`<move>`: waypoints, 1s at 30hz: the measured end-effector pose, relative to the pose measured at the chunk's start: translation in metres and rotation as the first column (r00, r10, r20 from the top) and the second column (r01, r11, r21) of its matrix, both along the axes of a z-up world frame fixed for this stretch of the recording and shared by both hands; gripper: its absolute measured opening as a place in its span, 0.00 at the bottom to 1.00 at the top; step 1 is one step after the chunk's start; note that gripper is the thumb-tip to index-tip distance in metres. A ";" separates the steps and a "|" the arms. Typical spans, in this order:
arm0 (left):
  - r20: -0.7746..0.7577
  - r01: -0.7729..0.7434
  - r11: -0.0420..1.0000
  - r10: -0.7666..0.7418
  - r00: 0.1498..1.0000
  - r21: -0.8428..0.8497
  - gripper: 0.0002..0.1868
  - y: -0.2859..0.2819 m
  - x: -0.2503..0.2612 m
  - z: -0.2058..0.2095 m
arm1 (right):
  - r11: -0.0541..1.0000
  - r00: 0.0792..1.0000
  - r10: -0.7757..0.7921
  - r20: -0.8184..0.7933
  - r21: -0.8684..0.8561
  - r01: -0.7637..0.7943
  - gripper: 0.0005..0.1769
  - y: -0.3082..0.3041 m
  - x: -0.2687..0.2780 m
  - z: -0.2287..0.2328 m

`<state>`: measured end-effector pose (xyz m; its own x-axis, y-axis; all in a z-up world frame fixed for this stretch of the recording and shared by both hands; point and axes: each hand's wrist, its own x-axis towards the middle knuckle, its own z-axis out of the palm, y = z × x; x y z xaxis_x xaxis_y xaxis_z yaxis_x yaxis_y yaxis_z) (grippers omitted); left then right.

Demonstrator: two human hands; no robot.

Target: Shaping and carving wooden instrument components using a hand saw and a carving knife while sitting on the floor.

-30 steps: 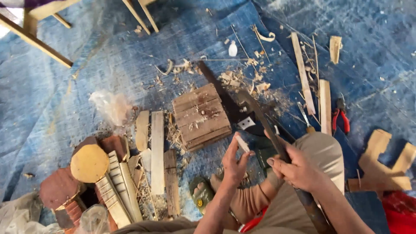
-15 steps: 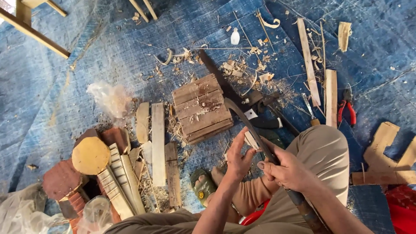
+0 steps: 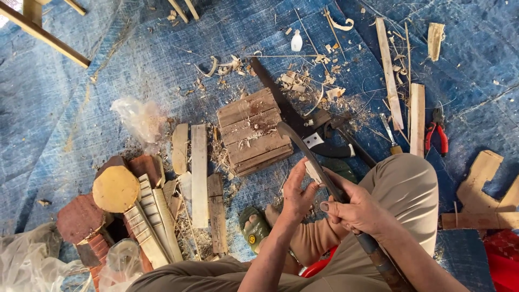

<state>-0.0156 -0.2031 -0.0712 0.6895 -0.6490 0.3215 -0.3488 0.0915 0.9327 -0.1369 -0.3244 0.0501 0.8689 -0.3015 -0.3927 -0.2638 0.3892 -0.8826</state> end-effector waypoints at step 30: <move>0.053 -0.062 0.998 0.061 0.997 0.007 0.38 0.000 0.012 0.000 | 0.975 0.995 -0.053 -0.084 -0.218 0.034 0.47 -0.005 -0.004 -0.011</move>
<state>-0.0034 -0.2028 -0.0710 0.7104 -0.6090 0.3528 -0.4020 0.0604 0.9136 -0.1410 -0.3291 0.0387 0.8178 -0.4244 -0.3887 -0.3318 0.2042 -0.9210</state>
